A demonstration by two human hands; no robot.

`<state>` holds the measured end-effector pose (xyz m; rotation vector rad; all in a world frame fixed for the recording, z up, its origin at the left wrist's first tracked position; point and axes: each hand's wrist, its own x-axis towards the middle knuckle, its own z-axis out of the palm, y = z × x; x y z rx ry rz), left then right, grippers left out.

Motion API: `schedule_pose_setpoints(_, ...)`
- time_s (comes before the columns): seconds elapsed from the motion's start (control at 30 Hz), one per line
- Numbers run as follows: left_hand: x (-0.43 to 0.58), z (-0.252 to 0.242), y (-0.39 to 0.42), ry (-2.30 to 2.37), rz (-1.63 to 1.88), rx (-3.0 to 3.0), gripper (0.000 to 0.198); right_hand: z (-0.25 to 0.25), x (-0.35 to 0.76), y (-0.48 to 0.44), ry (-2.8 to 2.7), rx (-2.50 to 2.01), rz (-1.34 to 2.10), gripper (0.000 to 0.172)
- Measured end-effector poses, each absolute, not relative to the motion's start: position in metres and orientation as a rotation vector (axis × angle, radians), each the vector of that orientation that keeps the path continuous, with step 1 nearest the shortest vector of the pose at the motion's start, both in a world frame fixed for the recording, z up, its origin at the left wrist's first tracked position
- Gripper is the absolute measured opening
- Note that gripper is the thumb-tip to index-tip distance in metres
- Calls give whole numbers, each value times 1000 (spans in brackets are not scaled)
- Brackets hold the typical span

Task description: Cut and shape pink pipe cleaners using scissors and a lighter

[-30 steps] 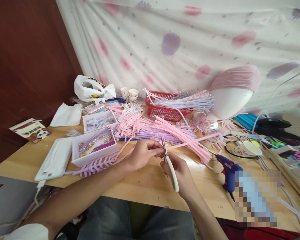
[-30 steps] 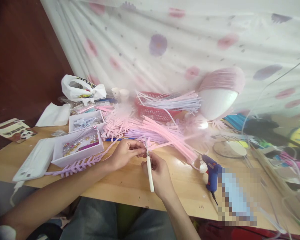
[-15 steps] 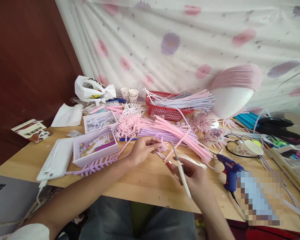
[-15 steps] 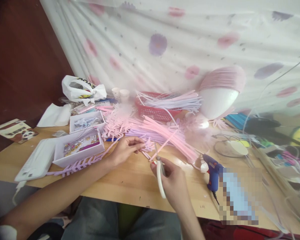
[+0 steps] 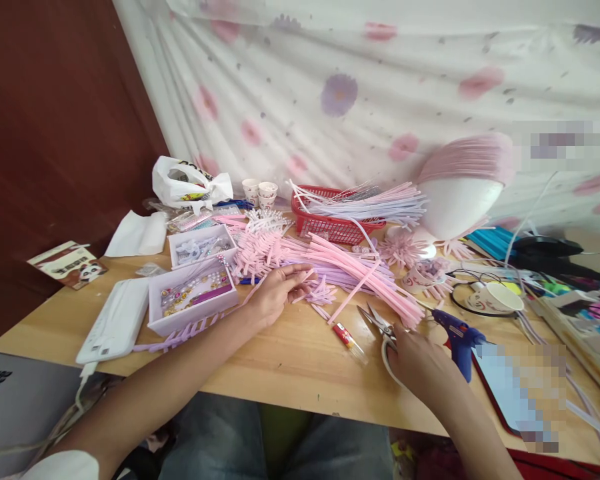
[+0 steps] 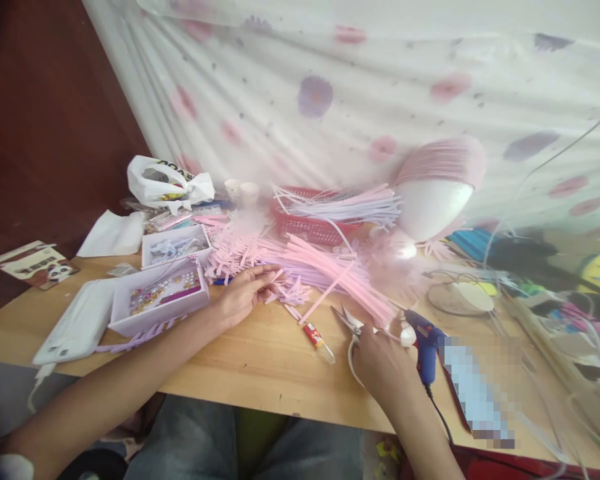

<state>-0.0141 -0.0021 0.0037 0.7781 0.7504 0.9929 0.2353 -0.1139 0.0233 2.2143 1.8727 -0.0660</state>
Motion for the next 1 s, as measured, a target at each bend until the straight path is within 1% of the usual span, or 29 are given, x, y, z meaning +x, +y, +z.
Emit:
schedule_pose_setpoints(0.07,-14,3,-1,748,983,713,17,30,234,-108,1867,2158,-91,26)
schedule_pose_setpoints(0.13,-13,5,0,751,988,666,13,39,236,-104,1864,2096,-88,24)
schedule_pose_setpoints(0.27,-12,8,-1,722,1011,632,13,55,240,-106,1837,2129,-65,22)
schedule_pose_setpoints(0.37,-12,8,-1,710,1017,644,13,49,232,-112,2057,2212,86,24)
schedule_pose_setpoints(0.47,-14,6,0,742,1007,695,21,26,212,-117,2387,2159,145,26)
schedule_pose_setpoints(0.6,-16,5,0,816,1065,820,33,-2,189,-120,2466,2038,147,15)
schedule_pose_setpoints(0.67,-16,6,0,849,1109,870,36,-5,186,-122,2481,2048,133,17)
schedule_pose_setpoints(0.73,-16,8,0,864,1138,899,36,2,186,-121,2570,2160,91,20)
schedule_pose_setpoints(0.8,-15,9,0,853,1155,916,35,14,184,-115,2709,2364,-60,14)
schedule_pose_setpoints(0.83,-15,10,0,845,1157,925,34,22,181,-109,2765,2488,-207,10)
schedule_pose_setpoints(0.87,-15,10,-1,837,1154,937,34,29,177,-101,2796,2596,-419,10)
schedule_pose_setpoints(0.93,-14,10,-2,827,1142,959,35,41,166,-80,2772,2758,-953,24)
schedule_pose_setpoints(1.0,-14,10,-3,816,1131,970,36,47,155,-57,2704,2785,-1486,37)
